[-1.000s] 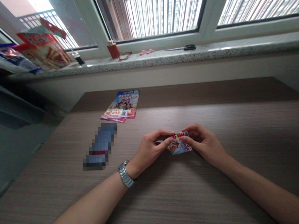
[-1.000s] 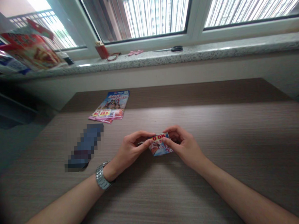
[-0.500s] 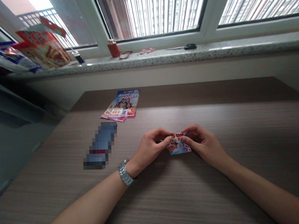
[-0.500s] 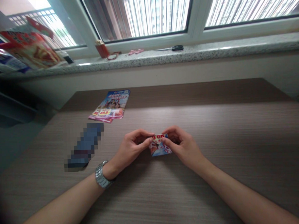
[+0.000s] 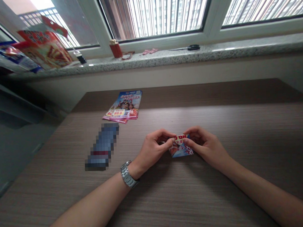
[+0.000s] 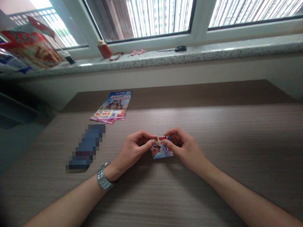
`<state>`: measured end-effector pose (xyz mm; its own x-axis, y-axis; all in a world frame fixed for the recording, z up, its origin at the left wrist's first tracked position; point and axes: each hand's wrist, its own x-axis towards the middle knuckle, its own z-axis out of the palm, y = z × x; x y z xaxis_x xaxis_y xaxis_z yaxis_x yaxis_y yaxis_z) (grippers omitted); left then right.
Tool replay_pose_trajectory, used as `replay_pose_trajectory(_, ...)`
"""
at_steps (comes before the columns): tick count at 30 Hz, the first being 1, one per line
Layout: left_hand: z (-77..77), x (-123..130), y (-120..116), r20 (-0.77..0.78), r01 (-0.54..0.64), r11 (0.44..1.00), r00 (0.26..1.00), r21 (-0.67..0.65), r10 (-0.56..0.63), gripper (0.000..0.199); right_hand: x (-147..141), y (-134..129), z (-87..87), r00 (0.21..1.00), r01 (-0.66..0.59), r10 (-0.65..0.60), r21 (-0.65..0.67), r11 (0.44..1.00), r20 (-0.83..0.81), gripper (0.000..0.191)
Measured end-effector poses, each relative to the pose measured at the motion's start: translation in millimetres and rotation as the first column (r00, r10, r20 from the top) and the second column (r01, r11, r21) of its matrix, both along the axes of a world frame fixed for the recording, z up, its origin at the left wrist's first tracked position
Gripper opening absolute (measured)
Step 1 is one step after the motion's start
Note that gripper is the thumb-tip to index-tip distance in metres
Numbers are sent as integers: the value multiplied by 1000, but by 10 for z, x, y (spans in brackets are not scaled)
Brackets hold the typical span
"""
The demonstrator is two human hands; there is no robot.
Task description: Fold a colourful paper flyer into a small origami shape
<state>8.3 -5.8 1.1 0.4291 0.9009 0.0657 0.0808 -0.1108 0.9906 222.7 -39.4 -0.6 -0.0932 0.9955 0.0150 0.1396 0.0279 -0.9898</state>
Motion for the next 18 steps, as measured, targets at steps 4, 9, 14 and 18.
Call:
replay_pose_trajectory(4,4,-1,0,-5,0,1000,1000,4,0,17,11,6,-2,1000,-14,13,-35,999,-27,29)
replay_pose_trajectory(9,13,-1,3,-11,-1,1000,1000,25,1,17,9,15,15,1000,-4,4,-40,999,-7,28)
replay_pose_trajectory(14,7,-4,11,11,2,1000,1000,31,-3,23,16,14,31,999,36,-36,-35,999,-3,31)
replay_pose_trajectory(18,7,-8,25,40,-9,1000,999,-6,9,23,21,8,35,998,60,-60,-37,998,-1,32)
